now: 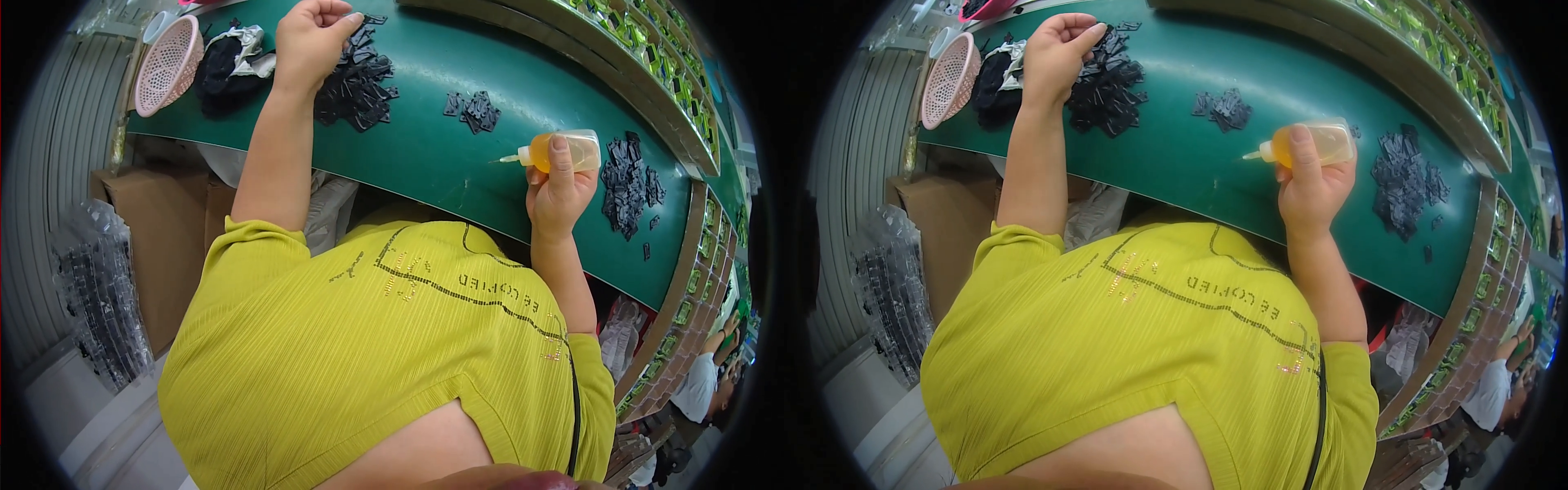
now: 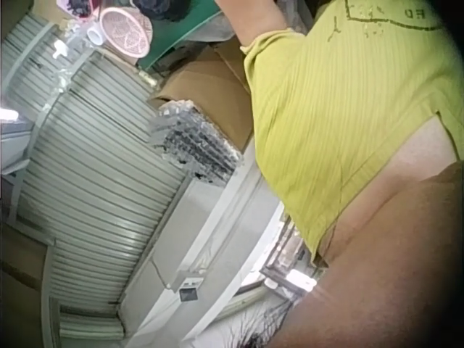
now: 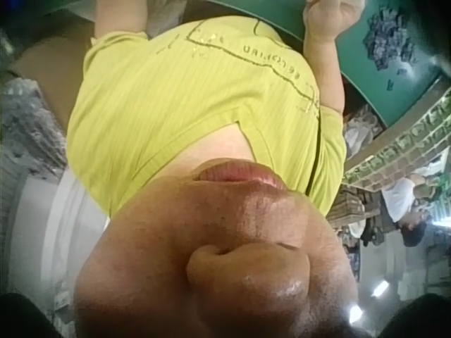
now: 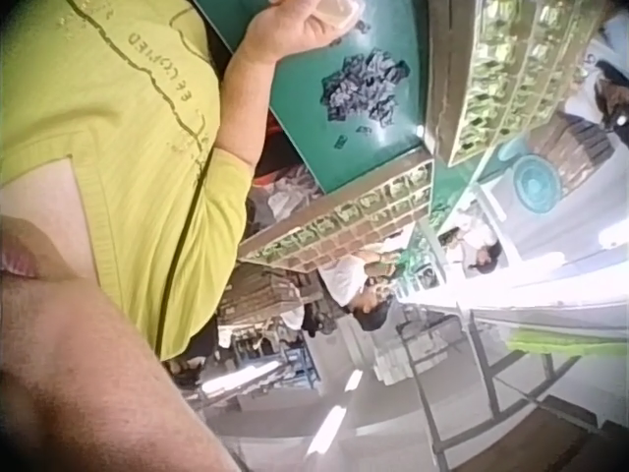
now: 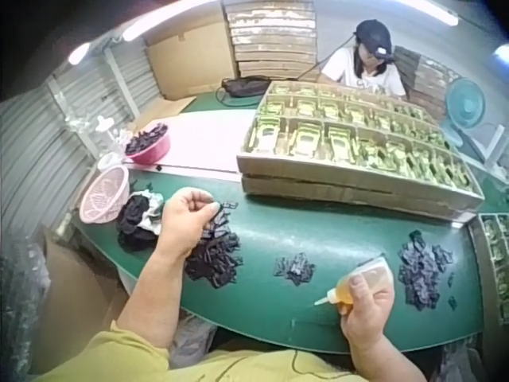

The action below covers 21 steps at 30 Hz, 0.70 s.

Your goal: The person applies glue from a glue bottle to small black plastic parts, then assembles them by hand into an assembly tray.

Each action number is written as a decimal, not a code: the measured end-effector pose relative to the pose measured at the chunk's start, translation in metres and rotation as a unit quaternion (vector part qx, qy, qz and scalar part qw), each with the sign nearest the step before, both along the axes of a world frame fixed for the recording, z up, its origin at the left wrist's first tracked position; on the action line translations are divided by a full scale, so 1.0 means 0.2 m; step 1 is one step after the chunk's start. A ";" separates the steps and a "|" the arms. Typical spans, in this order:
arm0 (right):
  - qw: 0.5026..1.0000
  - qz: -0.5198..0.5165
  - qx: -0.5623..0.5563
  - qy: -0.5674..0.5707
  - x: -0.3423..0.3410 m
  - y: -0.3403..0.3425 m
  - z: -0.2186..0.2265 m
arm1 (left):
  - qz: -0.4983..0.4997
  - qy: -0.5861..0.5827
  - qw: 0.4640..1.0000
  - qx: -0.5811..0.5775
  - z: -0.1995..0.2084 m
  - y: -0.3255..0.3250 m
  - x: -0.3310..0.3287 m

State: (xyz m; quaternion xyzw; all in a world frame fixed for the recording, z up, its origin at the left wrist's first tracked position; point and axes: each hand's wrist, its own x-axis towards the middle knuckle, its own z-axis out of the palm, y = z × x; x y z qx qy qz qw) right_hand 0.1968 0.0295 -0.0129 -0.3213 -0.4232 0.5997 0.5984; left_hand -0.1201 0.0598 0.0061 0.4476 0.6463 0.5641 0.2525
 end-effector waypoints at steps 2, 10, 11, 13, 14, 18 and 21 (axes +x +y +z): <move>1.000 0.001 -0.002 0.005 0.00 0.00 0.01 | -0.067 -0.048 0.996 -0.029 0.07 -0.12 0.17; 0.998 0.004 0.054 -0.025 0.00 0.01 0.00 | -0.284 -0.265 0.884 -0.259 -0.01 -0.34 0.60; 0.998 -0.018 0.060 -0.030 -0.02 0.01 0.02 | -0.285 -0.260 0.881 -0.274 -0.02 -0.34 0.61; 0.996 -0.020 0.072 -0.049 -0.02 0.00 0.01 | -0.288 -0.261 0.879 -0.275 -0.03 -0.34 0.62; 0.994 -0.018 0.086 -0.065 -0.02 0.00 0.01 | -0.288 -0.260 0.880 -0.274 -0.03 -0.34 0.62; 0.987 -0.025 0.115 -0.113 -0.02 0.00 0.00 | -0.292 -0.250 0.880 -0.279 -0.02 -0.33 0.62; 0.985 -0.025 0.119 -0.124 -0.01 0.00 -0.01 | -0.293 -0.251 0.880 -0.278 -0.03 -0.34 0.62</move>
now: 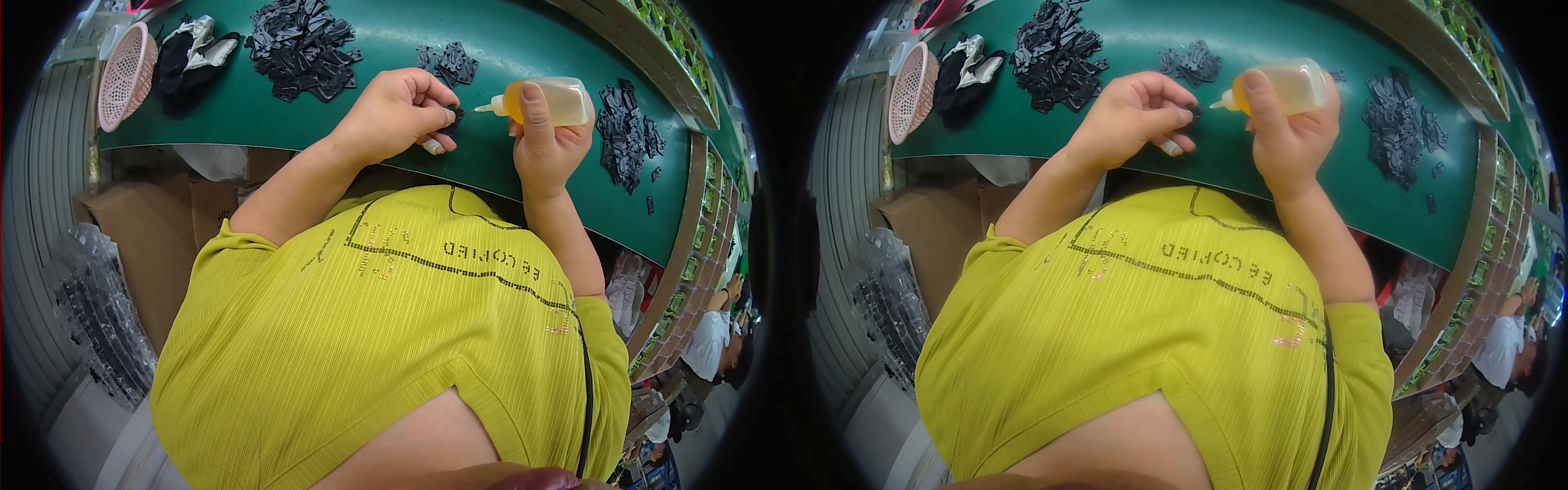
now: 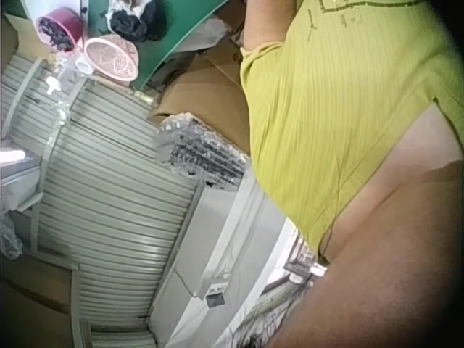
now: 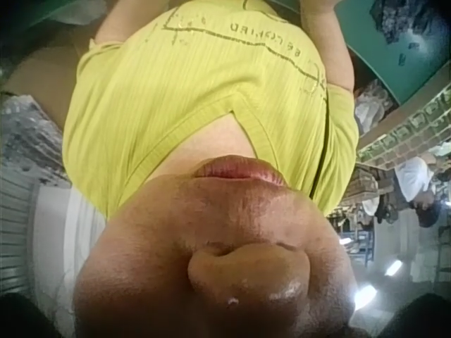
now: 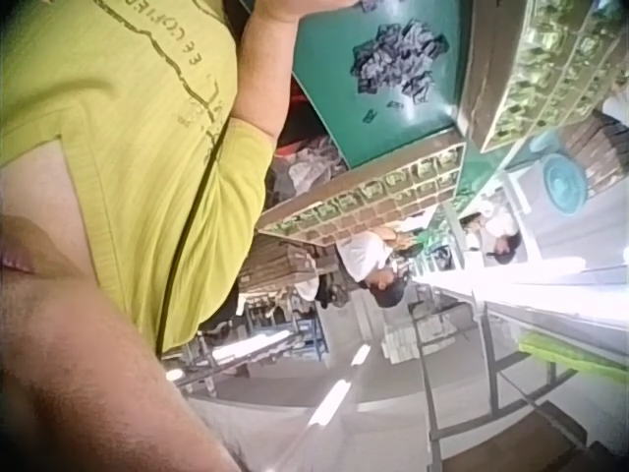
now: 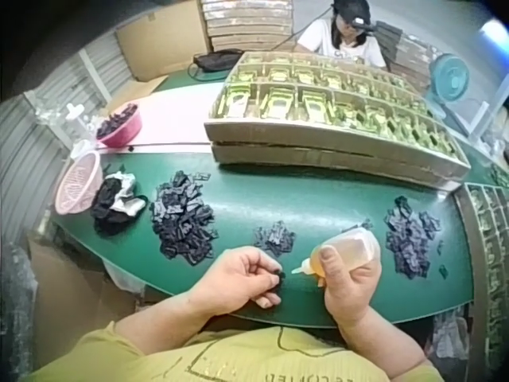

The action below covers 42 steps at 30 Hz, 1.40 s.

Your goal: The person applies glue from a glue bottle to small black plastic parts, then assembles them by hand into an assembly tray.

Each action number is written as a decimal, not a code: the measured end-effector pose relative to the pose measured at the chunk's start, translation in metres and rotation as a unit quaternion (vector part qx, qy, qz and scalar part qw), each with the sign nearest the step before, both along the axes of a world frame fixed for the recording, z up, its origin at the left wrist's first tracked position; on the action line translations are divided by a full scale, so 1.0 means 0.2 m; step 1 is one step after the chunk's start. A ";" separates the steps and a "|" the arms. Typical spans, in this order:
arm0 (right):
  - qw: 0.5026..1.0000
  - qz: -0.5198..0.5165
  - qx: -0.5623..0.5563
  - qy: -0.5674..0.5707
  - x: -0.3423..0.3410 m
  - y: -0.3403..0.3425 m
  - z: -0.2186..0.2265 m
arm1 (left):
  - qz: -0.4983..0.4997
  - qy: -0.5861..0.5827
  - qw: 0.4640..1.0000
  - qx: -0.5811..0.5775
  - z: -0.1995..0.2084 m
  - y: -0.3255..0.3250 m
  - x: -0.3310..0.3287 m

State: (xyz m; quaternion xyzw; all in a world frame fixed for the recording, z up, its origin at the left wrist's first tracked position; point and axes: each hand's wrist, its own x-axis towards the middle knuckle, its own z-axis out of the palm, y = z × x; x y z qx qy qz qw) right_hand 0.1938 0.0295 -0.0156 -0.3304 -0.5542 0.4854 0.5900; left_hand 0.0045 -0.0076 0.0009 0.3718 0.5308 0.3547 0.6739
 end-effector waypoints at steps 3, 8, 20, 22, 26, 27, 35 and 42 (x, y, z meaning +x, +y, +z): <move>1.000 -0.004 0.009 -0.019 0.00 0.00 0.00 | -0.003 -0.002 1.000 0.005 0.00 0.00 0.00; 1.000 -0.020 0.004 -0.012 -0.02 -0.01 0.01 | -0.005 -0.004 1.000 0.004 0.00 0.00 0.00; 0.998 0.027 -0.023 0.045 0.02 0.02 0.00 | 0.009 -0.009 1.000 0.007 0.00 0.00 0.00; 0.997 0.038 -0.027 0.053 0.02 0.01 0.00 | 0.011 -0.008 1.000 0.006 0.00 0.00 0.00; 0.997 0.054 -0.049 0.041 -0.02 -0.04 0.01 | 0.017 -0.009 1.000 0.008 0.00 0.01 0.00; 0.996 0.055 -0.049 0.041 -0.02 -0.05 0.01 | 0.018 -0.009 1.000 0.007 0.00 0.01 0.00; 0.997 0.066 -0.034 0.008 -0.03 -0.05 0.02 | 0.020 -0.001 1.000 0.004 0.01 0.01 0.01; 0.998 0.060 -0.029 -0.008 -0.03 -0.06 0.02 | 0.017 -0.002 1.000 0.003 0.01 0.00 0.01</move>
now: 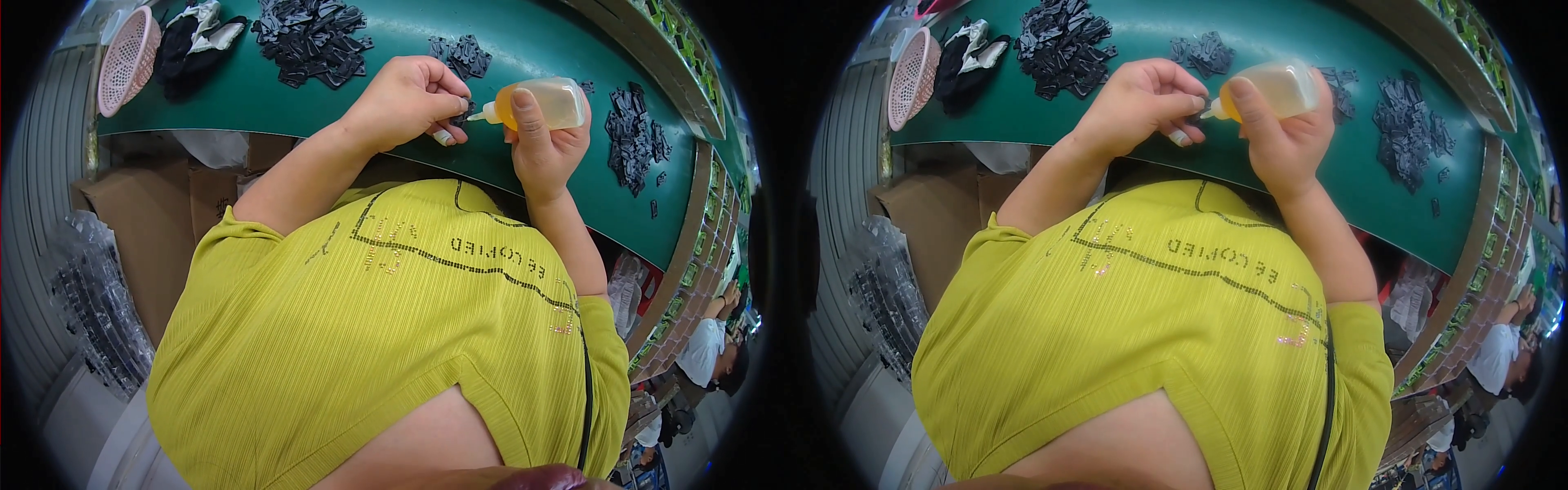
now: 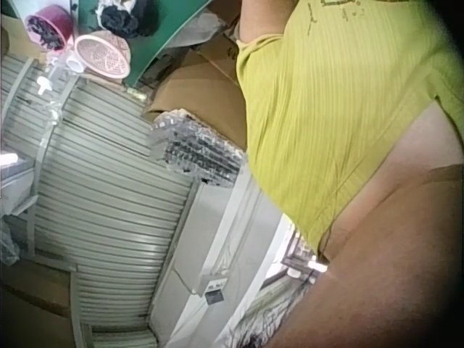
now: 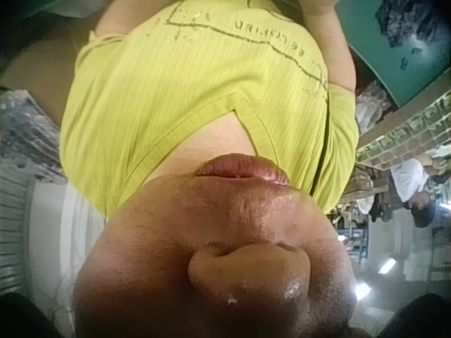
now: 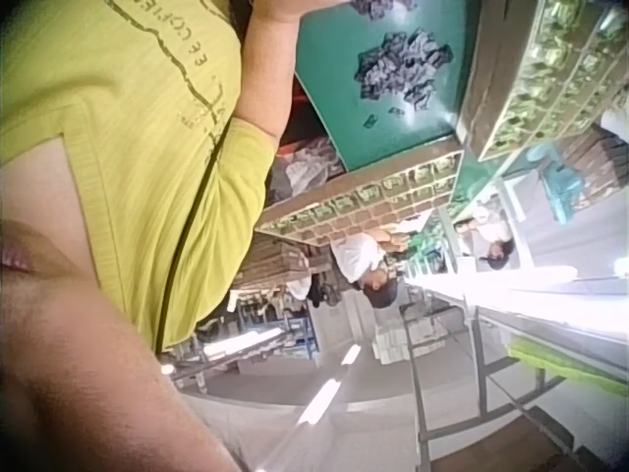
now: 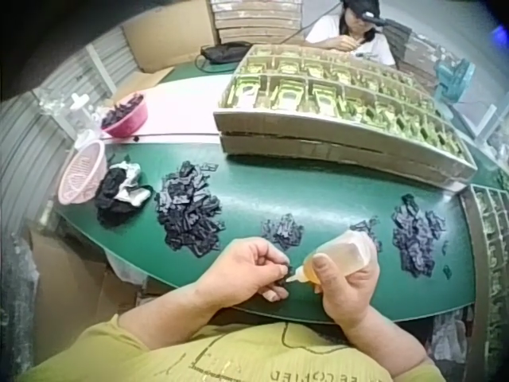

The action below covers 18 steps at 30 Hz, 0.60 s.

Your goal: The person applies glue from a glue bottle to small black plastic parts, then assembles them by hand into an assembly tray.

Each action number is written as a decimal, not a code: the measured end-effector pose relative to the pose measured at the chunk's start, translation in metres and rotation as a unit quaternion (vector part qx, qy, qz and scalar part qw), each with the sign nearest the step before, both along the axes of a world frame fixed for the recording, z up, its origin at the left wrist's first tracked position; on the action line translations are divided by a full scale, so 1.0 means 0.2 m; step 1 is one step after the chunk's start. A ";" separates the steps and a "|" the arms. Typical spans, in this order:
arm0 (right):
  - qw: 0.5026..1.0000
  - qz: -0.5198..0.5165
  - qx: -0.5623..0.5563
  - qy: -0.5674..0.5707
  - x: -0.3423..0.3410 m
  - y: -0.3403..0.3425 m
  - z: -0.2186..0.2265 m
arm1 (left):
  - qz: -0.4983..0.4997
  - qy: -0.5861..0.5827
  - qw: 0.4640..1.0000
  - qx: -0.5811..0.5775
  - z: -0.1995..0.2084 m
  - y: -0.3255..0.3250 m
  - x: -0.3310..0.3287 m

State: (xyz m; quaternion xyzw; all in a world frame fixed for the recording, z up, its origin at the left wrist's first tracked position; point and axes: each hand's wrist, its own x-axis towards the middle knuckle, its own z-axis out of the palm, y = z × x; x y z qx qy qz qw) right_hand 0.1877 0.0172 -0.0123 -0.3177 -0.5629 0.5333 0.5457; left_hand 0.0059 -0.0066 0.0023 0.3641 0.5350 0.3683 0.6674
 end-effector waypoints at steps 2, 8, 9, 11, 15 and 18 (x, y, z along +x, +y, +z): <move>1.000 -0.001 0.003 -0.009 0.00 0.00 0.00 | 0.001 -0.003 1.000 0.001 0.00 0.00 0.00; 0.999 -0.030 0.026 -0.036 -0.01 0.00 0.00 | 0.004 0.000 1.000 0.002 0.00 0.01 0.00; 0.999 -0.030 0.027 -0.036 -0.01 0.02 0.00 | 0.004 0.000 1.000 0.003 0.00 0.01 0.00; 0.997 -0.040 -0.036 0.059 0.01 0.06 0.01 | 0.010 -0.005 1.000 0.006 -0.01 0.01 -0.01; 0.982 -0.039 -0.072 0.168 0.03 0.09 0.00 | 0.039 0.007 0.999 0.029 -0.03 0.02 0.00; 0.981 -0.044 -0.083 0.168 0.05 0.08 -0.01 | 0.051 0.119 0.971 0.200 -0.04 0.08 0.01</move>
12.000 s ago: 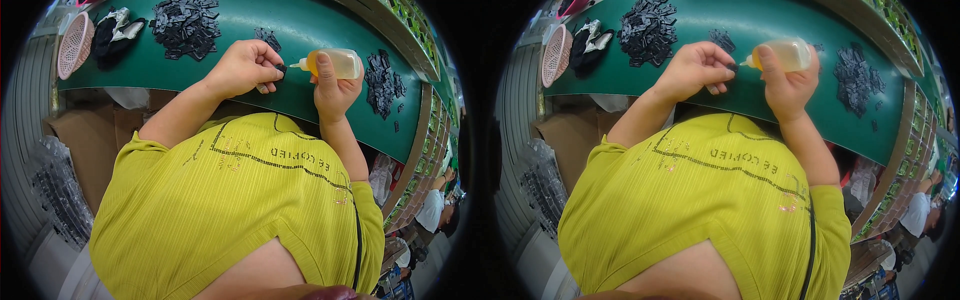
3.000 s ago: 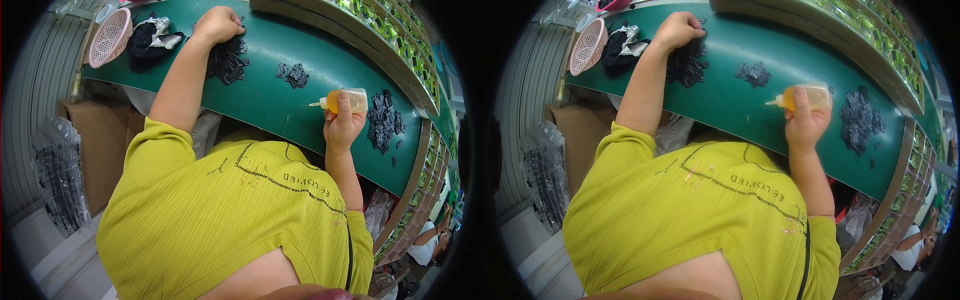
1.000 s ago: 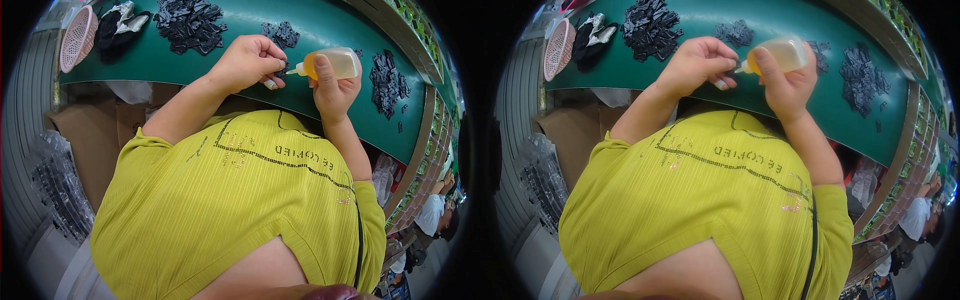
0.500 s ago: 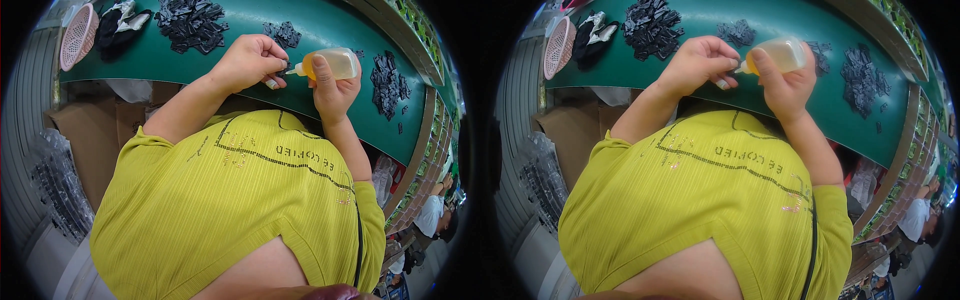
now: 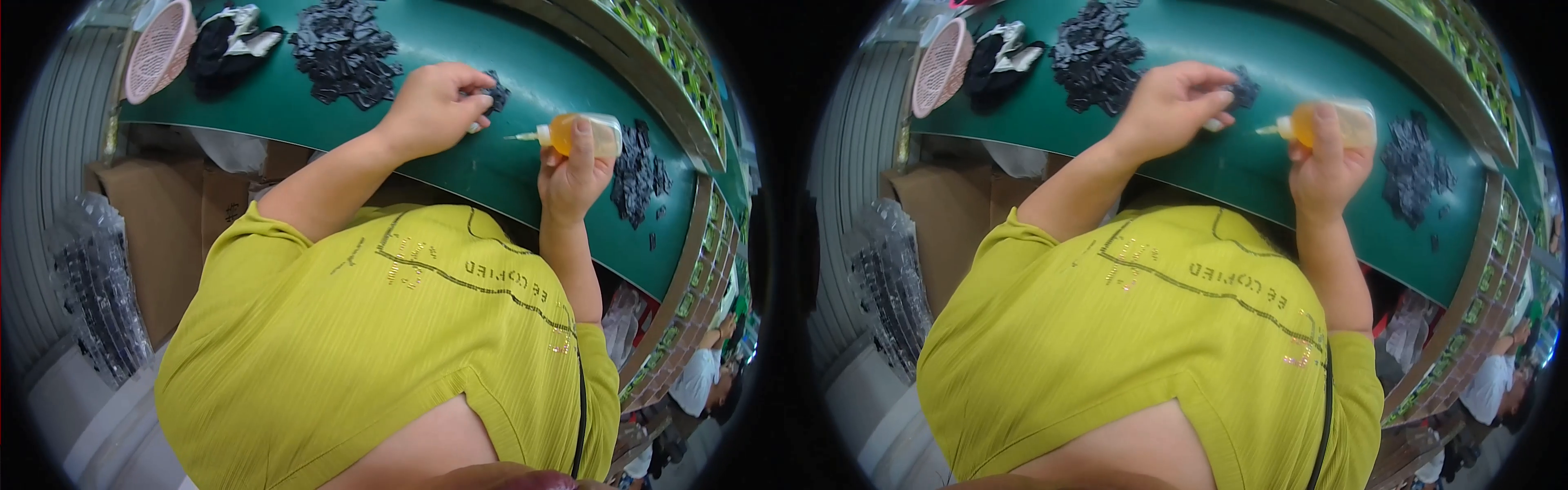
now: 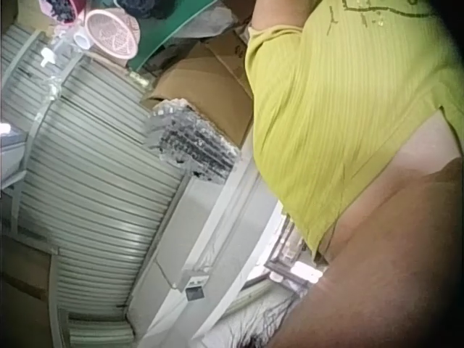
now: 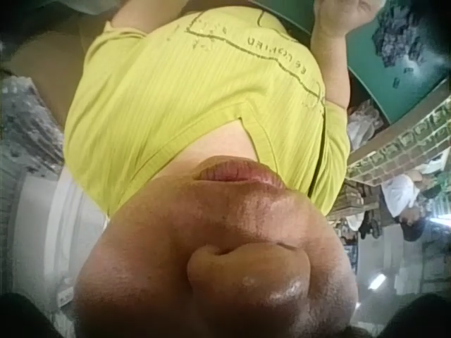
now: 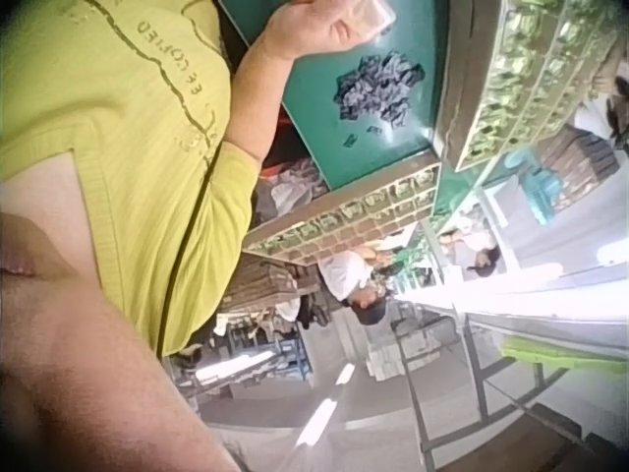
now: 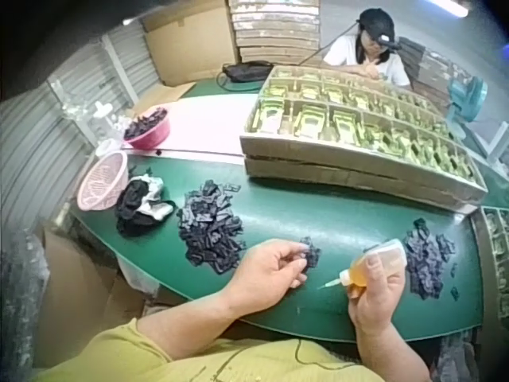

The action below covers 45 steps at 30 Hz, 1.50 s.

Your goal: The person applies glue from a glue bottle to small black plastic parts, then assembles them by hand into an assembly tray.

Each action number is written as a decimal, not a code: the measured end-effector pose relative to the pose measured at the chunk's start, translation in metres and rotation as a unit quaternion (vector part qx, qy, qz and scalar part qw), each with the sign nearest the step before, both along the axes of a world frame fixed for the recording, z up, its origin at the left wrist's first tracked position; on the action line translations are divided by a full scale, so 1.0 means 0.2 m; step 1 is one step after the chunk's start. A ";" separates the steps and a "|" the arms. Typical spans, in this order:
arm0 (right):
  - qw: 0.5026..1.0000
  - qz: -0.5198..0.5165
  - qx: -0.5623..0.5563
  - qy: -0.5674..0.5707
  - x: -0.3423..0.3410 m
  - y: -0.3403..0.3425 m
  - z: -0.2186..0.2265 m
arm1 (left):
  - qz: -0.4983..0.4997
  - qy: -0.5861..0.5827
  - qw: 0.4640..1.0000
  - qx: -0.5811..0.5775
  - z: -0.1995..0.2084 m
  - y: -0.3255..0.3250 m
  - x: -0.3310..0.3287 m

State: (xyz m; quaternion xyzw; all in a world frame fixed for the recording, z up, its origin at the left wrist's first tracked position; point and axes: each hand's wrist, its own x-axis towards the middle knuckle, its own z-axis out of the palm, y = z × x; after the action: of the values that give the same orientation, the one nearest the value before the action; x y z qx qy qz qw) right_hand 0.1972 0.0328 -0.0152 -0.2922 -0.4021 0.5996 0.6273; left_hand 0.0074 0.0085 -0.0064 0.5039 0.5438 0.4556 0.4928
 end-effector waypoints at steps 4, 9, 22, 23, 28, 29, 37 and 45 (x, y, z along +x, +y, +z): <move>1.000 0.004 0.006 -0.007 0.01 0.00 0.01 | 0.040 0.318 0.925 0.204 0.01 0.06 -0.07; 1.000 -0.002 -0.015 -0.023 -0.01 0.00 0.02 | 0.137 0.531 0.831 0.089 0.08 0.13 -0.36; 0.998 0.002 0.010 -0.066 -0.02 0.00 0.02 | 0.182 0.530 0.826 0.066 0.18 0.46 -0.62; 0.998 -0.001 0.008 -0.059 -0.02 0.00 0.02 | 0.133 0.536 0.834 -0.007 0.18 0.52 -0.64; 0.999 -0.001 0.011 -0.053 0.00 0.00 0.01 | 0.040 0.546 0.830 -0.106 0.16 0.64 -0.71; 0.998 0.001 0.015 -0.053 0.00 0.00 0.01 | 0.036 0.546 0.830 -0.105 0.18 0.64 -0.69; 0.998 -0.025 -0.008 -0.052 0.00 -0.01 0.01 | -0.063 0.061 0.995 -0.039 0.19 0.19 -0.34; 0.995 -0.023 0.058 -0.073 -0.02 -0.01 0.02 | -0.087 -0.137 0.964 -0.211 0.05 -0.04 -0.06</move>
State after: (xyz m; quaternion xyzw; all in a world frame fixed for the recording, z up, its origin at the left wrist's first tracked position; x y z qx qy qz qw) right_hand 0.1923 0.0301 -0.0105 -0.3074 -0.4742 0.5375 0.6258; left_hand -0.0039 -0.0003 0.0041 0.3667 0.5092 0.3508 0.6951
